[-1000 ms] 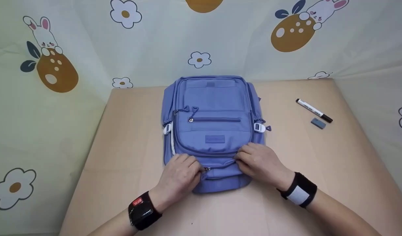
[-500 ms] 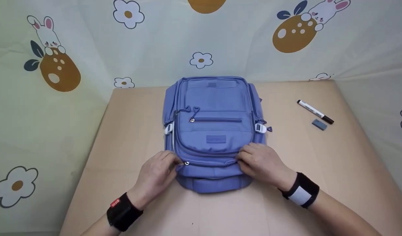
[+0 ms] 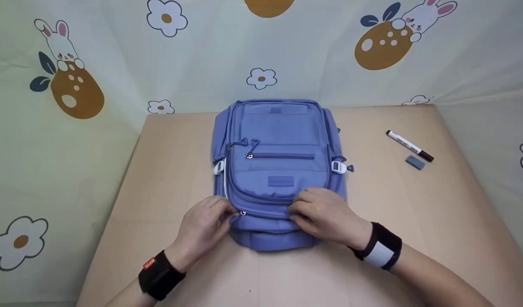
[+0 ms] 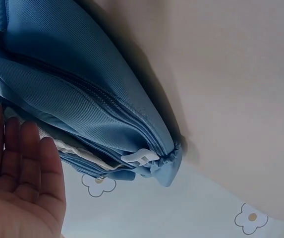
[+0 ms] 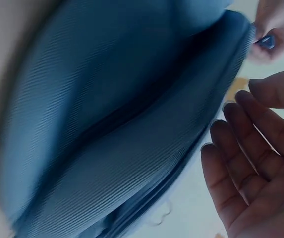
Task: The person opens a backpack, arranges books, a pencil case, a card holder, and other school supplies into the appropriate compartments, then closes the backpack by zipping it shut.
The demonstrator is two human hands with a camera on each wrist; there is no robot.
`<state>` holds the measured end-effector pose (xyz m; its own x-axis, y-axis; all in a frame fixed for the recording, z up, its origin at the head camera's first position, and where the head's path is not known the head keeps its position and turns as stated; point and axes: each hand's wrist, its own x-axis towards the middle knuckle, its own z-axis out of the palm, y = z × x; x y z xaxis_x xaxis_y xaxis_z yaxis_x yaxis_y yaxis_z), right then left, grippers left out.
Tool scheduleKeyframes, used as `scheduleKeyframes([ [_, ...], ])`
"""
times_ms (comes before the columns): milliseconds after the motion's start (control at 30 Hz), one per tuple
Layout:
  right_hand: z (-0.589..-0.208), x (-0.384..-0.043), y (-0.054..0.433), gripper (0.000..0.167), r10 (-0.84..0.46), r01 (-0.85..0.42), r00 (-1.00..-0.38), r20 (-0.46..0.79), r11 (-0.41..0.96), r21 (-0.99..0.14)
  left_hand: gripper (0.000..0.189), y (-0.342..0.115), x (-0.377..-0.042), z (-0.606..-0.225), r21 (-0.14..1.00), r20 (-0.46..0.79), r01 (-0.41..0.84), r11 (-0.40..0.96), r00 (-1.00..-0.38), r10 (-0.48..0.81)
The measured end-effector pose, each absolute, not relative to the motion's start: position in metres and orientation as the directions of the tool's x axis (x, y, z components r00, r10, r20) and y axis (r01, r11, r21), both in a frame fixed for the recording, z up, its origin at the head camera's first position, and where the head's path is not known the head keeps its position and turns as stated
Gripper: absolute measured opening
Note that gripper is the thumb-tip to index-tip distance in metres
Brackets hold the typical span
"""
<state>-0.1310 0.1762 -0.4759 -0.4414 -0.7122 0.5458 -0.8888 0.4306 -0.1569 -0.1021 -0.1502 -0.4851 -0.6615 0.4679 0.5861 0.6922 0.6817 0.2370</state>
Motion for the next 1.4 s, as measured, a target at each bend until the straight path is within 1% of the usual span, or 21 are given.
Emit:
scheduleKeyframes([
  [100,-0.474,-0.129,0.165,0.013,-0.742,-0.888,-0.442,0.504,0.442,-0.127,0.03,-0.15,-0.102,-0.485,0.238,0.591,0.697,0.676,-0.656,0.469],
  [200,-0.473,-0.127,0.158,0.013,-0.754,-0.871,-0.467,0.462,0.482,-0.093,0.03,-0.15,-0.102,-0.485,0.243,0.588,0.699,0.672,-0.658,0.471],
  [300,-0.475,-0.126,0.155,0.009,-0.749,-0.857,-0.477,0.46,0.513,-0.055,0.03,-0.149,-0.102,-0.485,0.249,0.586,0.7,0.669,-0.659,0.472],
  [367,-0.477,-0.125,0.153,0.006,-0.746,-0.854,-0.463,0.479,0.52,-0.015,0.03,-0.149,-0.103,-0.485,0.25,0.586,0.7,0.669,-0.659,0.471],
  [467,-0.479,-0.125,0.152,0.009,-0.74,-0.853,-0.428,0.519,0.521,0.039,0.03,-0.149,-0.104,-0.486,0.255,0.584,0.699,0.669,-0.662,0.47],
  [600,-0.482,-0.126,0.151,0.011,-0.722,-0.855,-0.392,0.57,0.515,0.065,0.03,-0.15,-0.106,-0.486,0.27,0.571,0.689,0.673,-0.677,0.464],
  [767,-0.481,-0.128,0.15,0.007,-0.71,-0.861,-0.383,0.591,0.506,0.05,0.027,-0.154,-0.11,-0.484,0.333,0.536,0.655,0.678,-0.723,0.435],
  [967,-0.477,-0.128,0.149,0.006,-0.708,-0.863,-0.397,0.584,0.504,0.025,0.023,-0.16,-0.111,-0.481,0.402,0.493,0.62,0.674,-0.766,0.412],
  [1133,-0.474,-0.128,0.149,0.008,-0.707,-0.859,-0.413,0.574,0.512,0.012,0.02,-0.167,-0.11,-0.479,0.464,0.439,0.563,0.684,-0.817,0.374],
  [1267,-0.472,-0.128,0.149,0.007,-0.711,-0.857,-0.423,0.562,0.515,0.006,0.018,-0.175,-0.114,-0.477,0.507,0.395,0.483,0.714,-0.866,0.306],
  [1400,-0.471,-0.128,0.149,0.007,-0.715,-0.856,-0.432,0.549,0.517,0.0,0.017,-0.182,-0.12,-0.477,0.525,0.351,0.391,0.756,-0.909,0.226],
])
